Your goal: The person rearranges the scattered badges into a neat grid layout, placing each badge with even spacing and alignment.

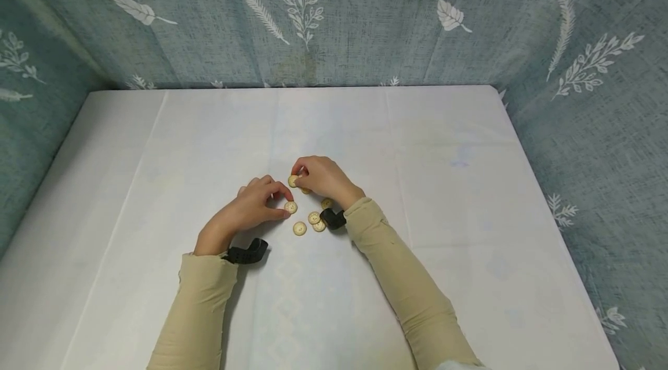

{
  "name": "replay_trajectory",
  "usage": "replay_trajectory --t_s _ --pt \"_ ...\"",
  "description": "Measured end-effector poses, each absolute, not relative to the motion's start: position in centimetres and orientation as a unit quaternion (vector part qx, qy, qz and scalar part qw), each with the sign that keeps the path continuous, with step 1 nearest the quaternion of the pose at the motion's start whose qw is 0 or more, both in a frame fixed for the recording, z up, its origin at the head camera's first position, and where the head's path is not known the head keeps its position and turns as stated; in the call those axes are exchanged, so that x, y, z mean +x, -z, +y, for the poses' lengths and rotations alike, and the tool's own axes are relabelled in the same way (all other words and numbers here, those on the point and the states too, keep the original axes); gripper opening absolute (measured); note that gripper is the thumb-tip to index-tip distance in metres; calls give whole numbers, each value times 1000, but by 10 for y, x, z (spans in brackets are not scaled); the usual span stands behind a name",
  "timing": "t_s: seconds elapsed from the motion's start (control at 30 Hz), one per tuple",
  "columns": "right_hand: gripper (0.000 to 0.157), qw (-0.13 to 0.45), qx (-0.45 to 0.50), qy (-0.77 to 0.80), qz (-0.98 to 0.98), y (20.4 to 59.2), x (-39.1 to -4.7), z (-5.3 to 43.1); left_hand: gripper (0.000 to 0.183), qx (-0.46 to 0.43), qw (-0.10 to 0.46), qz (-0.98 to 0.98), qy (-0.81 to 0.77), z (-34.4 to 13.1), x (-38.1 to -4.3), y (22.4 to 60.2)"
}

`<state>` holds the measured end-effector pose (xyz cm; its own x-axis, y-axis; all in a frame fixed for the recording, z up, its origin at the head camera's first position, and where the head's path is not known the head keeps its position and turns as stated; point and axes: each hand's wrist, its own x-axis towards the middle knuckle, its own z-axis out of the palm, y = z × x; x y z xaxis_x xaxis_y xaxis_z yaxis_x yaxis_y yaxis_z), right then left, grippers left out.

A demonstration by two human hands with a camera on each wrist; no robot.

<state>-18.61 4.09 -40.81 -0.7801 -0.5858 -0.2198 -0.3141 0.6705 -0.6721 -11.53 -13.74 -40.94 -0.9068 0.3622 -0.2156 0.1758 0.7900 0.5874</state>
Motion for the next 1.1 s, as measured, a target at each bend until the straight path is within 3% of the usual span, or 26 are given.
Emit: replay_trajectory --t_s 0.87,1.1 --pt "20 203 -257 296 897 402 -182 39 21 143 161 932 -291 -137 -116 405" --pt "24 229 -252 303 890 404 -184 46 22 140 166 931 -294 -136 -114 407"
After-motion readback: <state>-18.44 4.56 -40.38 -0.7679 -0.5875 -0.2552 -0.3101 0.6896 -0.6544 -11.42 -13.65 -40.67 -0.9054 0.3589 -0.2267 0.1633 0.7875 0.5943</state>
